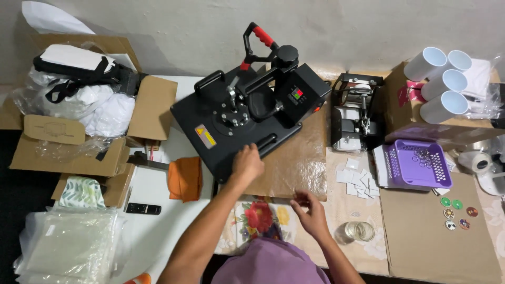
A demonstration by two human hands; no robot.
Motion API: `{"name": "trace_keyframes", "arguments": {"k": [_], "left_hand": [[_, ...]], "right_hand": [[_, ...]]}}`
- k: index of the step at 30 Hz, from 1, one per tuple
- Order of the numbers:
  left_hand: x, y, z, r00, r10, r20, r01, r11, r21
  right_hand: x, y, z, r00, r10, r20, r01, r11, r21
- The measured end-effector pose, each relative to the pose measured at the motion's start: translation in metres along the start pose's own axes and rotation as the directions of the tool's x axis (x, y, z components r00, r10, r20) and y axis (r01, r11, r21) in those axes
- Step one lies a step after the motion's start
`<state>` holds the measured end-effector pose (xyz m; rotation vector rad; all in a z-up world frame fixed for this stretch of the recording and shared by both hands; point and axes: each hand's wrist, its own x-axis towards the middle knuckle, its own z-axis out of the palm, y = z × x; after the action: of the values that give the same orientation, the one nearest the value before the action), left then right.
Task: Operating a heat press machine to apply small patches and handling production components.
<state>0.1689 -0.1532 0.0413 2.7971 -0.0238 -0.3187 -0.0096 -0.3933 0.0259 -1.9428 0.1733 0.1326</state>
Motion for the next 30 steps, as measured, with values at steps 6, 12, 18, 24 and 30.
{"name": "trace_keyframes", "arguments": {"k": [6, 12, 18, 24, 30], "left_hand": [[-0.073, 0.07, -0.041, 0.916, 0.396, 0.056, -0.319, 0.807, -0.498], [-0.002, -0.036, -0.04, 0.755, -0.054, -0.654, -0.243, 0.903, -0.355], [0.026, -0.108, -0.027, 0.962, -0.2, -0.185, 0.068, 0.833, -0.549], [0.0, -0.083, -0.027, 0.931, -0.269, -0.249, 0.088, 0.823, -0.561], [0.001, -0.086, -0.028, 0.924, -0.278, -0.262, 0.089, 0.823, -0.561]], "right_hand": [[0.08, -0.053, -0.007, 0.981, -0.135, -0.141, 0.148, 0.985, 0.084], [0.14, -0.017, -0.045, 0.93, -0.058, -0.362, -0.037, 0.967, -0.252], [0.152, -0.014, -0.07, 0.931, -0.11, -0.347, -0.018, 0.939, -0.344], [0.163, -0.004, -0.066, 0.919, -0.18, -0.351, -0.005, 0.884, -0.467], [0.217, 0.005, -0.065, 0.871, -0.368, -0.326, 0.074, 0.754, -0.653]]}}
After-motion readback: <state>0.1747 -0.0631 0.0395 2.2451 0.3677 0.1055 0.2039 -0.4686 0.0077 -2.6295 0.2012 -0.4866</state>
